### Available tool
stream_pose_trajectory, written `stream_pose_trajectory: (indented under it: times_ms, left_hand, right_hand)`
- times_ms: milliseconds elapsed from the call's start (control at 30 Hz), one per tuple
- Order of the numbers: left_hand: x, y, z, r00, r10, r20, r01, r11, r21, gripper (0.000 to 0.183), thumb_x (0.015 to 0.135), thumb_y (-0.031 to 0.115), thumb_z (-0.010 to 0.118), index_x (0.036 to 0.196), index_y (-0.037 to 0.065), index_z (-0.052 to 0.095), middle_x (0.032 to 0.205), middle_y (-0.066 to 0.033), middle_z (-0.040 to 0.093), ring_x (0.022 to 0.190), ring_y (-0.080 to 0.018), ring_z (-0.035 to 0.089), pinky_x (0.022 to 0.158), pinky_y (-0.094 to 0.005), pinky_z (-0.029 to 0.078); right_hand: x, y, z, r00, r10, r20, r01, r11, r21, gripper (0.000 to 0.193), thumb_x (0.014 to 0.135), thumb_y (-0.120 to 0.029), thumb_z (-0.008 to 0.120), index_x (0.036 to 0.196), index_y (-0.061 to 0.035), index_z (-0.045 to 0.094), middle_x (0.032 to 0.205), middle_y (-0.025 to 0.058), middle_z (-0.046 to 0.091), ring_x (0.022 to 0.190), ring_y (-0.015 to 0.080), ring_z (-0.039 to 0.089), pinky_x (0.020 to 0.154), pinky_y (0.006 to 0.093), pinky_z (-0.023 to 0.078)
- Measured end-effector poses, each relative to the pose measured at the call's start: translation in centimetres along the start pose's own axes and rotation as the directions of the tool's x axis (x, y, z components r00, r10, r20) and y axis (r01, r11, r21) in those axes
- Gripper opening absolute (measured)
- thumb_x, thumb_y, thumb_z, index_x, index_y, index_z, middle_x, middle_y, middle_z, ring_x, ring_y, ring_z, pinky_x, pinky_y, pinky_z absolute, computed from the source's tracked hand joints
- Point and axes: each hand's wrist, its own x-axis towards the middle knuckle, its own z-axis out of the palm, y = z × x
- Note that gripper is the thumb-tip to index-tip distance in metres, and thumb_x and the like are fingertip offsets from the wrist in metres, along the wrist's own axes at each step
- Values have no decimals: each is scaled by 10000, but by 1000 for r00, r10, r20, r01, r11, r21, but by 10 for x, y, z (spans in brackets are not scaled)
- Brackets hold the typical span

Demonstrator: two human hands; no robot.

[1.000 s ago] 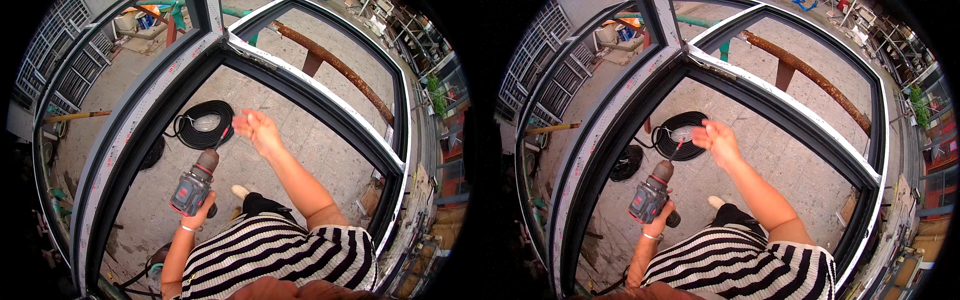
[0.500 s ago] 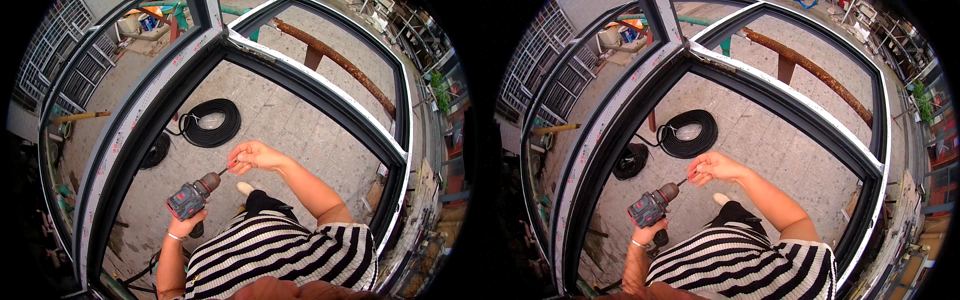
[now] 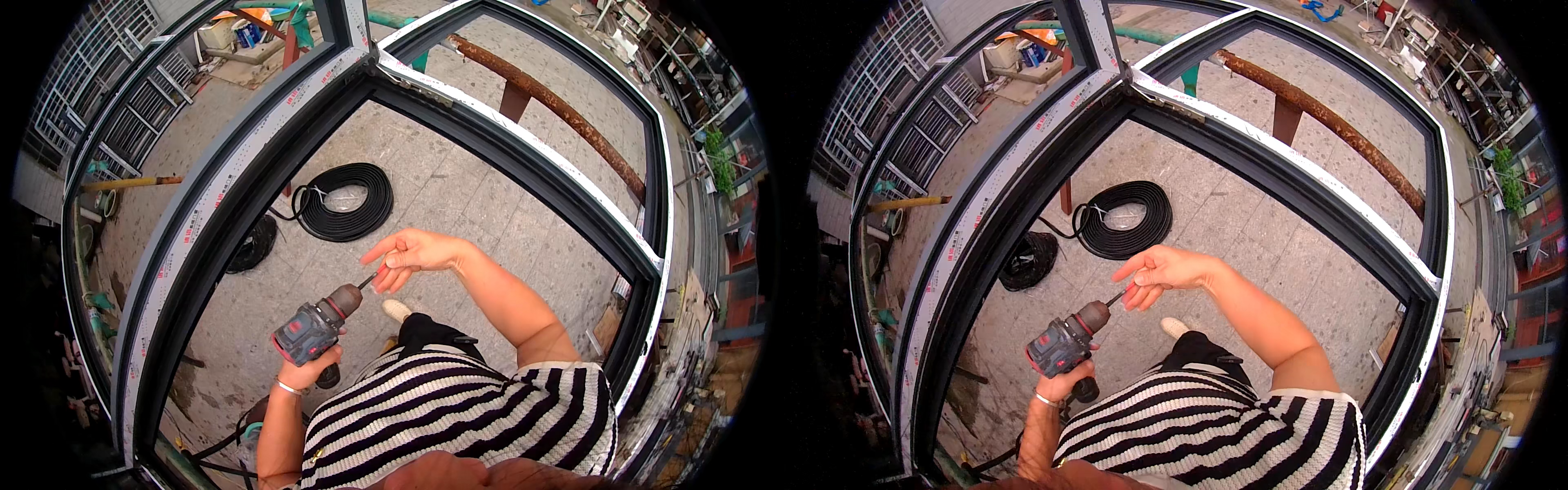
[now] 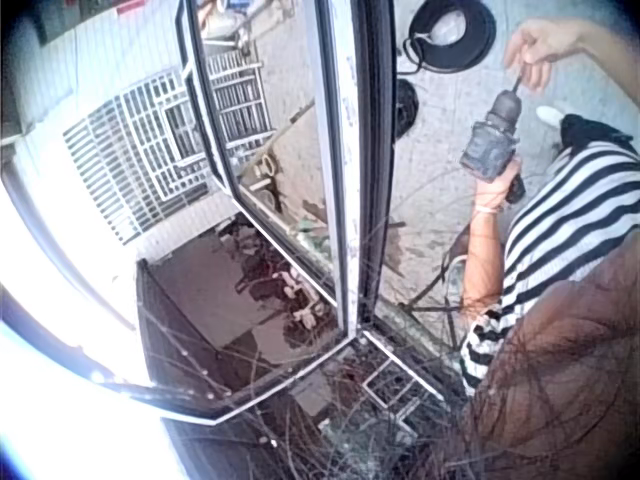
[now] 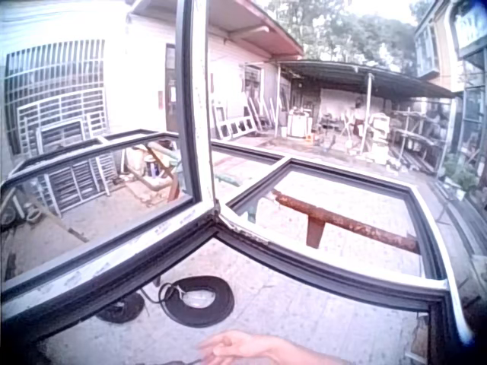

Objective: The person holds a white window frame and uses a yellow tool and a drill to attach hardware to the frame. They use pliers to adjust a component and pick up screws from a container.

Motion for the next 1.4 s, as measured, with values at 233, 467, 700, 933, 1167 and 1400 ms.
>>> stream_pose_trajectory:
  times_ms: [233, 467, 700, 933, 1167, 1400]
  left_hand:
    - [22, -11, 14, 961, 275, -29, -234, 864, 445, 288, 794, 72, 699, 1072, 43, 631, 938, -66, 668, 836, -218, 632, 760, -330, 502]
    - [76, 36, 58, 797, 579, 171, -540, 556, 631, 791, 737, 22, 677, 1410, -77, 272, 1178, -255, 495, 1051, -401, 498, 955, -423, 410]
    - [99, 94, 86, 809, 502, 306, -566, 524, 637, 873, 752, 13, 688, 1474, -40, 200, 1293, -246, 432, 1143, -402, 442, 1010, -444, 357]
    - [94, 301, -7, 546, 822, 160, -338, 42, 940, 339, 859, -47, 529, 1184, 24, 594, 1121, -144, 634, 1025, -277, 608, 886, -351, 470]
    - [211, 323, -150, 999, 40, -16, -14, 667, 745, 400, 974, 172, 504, 1362, 73, 494, 1323, -125, 543, 1175, -237, 535, 953, -368, 463]
    - [277, 293, -137, 973, -199, 116, 83, 773, 630, 434, 961, 222, 567, 1339, 16, 508, 1232, -74, 597, 1103, -118, 548, 933, -306, 469]
  right_hand:
    - [14, -9, -9, 977, -205, -63, 213, 963, 167, 687, 926, -255, 624, 1458, -19, 259, 1219, 265, 581, 1073, 344, 633, 886, 416, 546]
    - [-4, 67, 47, 945, -274, -177, 177, 888, -425, 902, 749, -260, 817, 1452, -50, 293, 1341, 142, 507, 1287, 238, 437, 1069, 401, 358]
    - [13, 53, 34, 563, -692, -453, 543, 722, -429, 653, 866, -232, 715, 1403, -38, 398, 1308, 104, 551, 1185, 202, 522, 1002, 363, 416]
    - [-1, -15, -44, 364, -605, -708, 430, 783, -449, 312, 830, -40, 657, 1132, 12, 605, 815, 39, 617, 700, 127, 601, 647, 291, 498]
    - [20, -61, -64, 412, -600, -685, 486, 781, -392, 267, 809, -22, 649, 1065, 42, 605, 773, 57, 609, 636, 137, 597, 579, 296, 495]
    - [23, -75, -77, 408, -573, -711, 462, 801, -381, 231, 804, -10, 644, 1026, 44, 616, 770, 57, 613, 622, 137, 591, 562, 292, 488]
